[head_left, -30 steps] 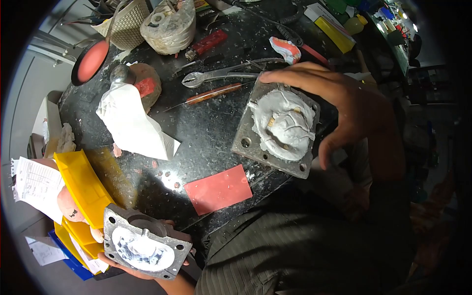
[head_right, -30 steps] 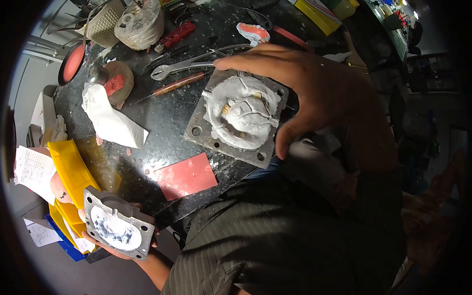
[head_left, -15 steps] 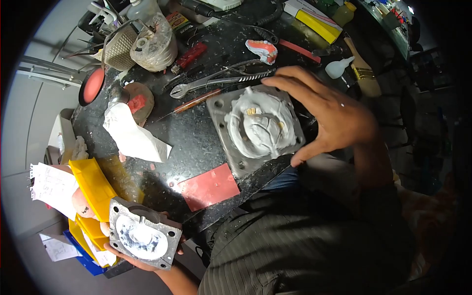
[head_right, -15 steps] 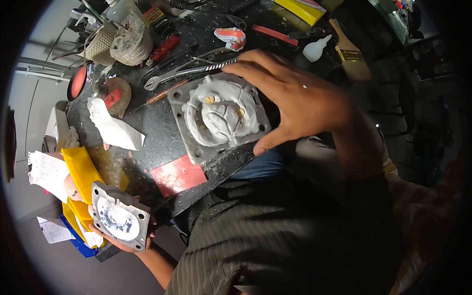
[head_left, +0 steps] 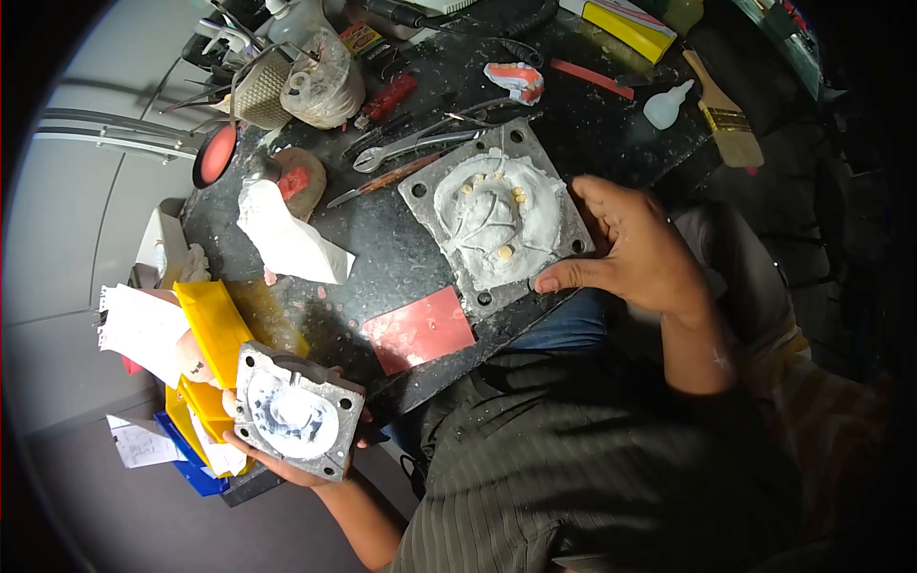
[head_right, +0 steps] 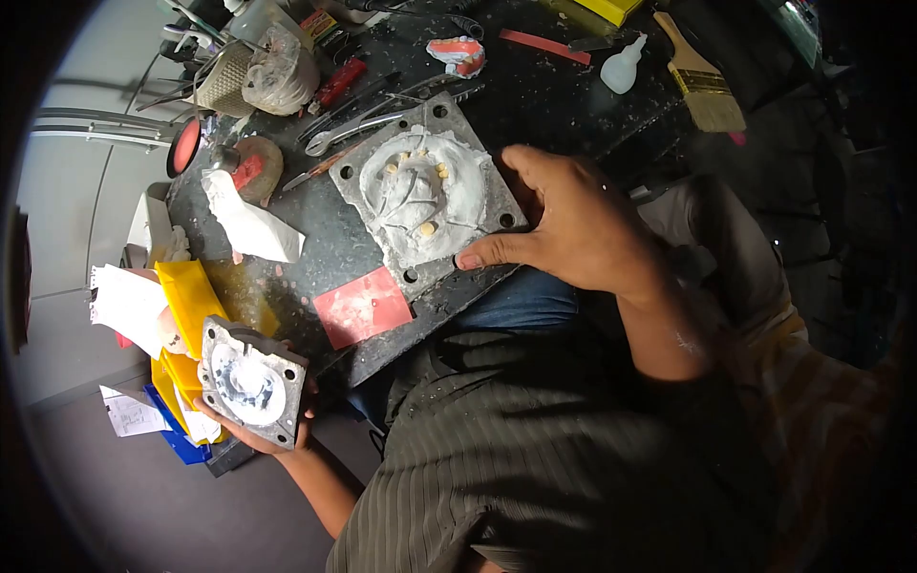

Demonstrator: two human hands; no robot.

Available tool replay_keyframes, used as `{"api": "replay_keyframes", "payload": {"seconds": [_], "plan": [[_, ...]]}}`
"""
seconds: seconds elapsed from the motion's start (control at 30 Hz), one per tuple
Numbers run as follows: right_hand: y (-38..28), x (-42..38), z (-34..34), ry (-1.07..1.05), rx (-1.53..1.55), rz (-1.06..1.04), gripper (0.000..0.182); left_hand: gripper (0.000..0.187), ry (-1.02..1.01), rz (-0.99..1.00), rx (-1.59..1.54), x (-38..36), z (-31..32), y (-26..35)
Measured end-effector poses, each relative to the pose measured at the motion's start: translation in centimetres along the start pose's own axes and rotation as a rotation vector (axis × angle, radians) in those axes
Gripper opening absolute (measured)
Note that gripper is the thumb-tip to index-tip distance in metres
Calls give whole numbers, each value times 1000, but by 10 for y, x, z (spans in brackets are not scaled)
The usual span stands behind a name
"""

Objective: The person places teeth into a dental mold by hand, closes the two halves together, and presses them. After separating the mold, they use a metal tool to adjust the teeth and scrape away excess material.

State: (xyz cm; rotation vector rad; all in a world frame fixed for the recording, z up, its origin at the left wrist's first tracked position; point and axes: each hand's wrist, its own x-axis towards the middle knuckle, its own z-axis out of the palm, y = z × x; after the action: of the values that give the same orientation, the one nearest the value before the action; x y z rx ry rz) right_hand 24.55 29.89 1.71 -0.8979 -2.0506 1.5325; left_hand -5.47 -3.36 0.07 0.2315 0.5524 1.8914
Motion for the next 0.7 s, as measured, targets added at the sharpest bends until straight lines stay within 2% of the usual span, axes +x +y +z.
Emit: {"api": "replay_keyframes", "payload": {"seconds": [0.17, 0.23, 0.4, 0.5, 0.57, 0.6, 0.67, 0.7], "plan": [[2, 2, 3, 55, -98, -129, 83, 112, 47, 58, 58, 0, -1, -2], [6, 2, 6, 61, -81, -136, 83, 112, 166, 123, 168, 0, 2, -3], [-13, -1, 1, 41, -110, -77, 78, 109, 88, 135, 147, 3, 7, -7], [-25, -5, -1, 39, -242, 7, 69, 108, 55, 145, 127, 5, 9, -9], [-15, -9, -3, 56, -356, 80, 45, 108, 29, 145, 115, 5, 8, -9], [-19, -8, -3, 52, -356, 75, 45, 109, 0, 145, 113, 5, 6, -9], [-29, -7, -6, 34, -445, 120, 64, 109, -21, 132, 93, 4, 6, -9], [-25, -6, -5, 32, -448, 116, 64, 109, -22, 137, 91, 4, 6, -9]]}}
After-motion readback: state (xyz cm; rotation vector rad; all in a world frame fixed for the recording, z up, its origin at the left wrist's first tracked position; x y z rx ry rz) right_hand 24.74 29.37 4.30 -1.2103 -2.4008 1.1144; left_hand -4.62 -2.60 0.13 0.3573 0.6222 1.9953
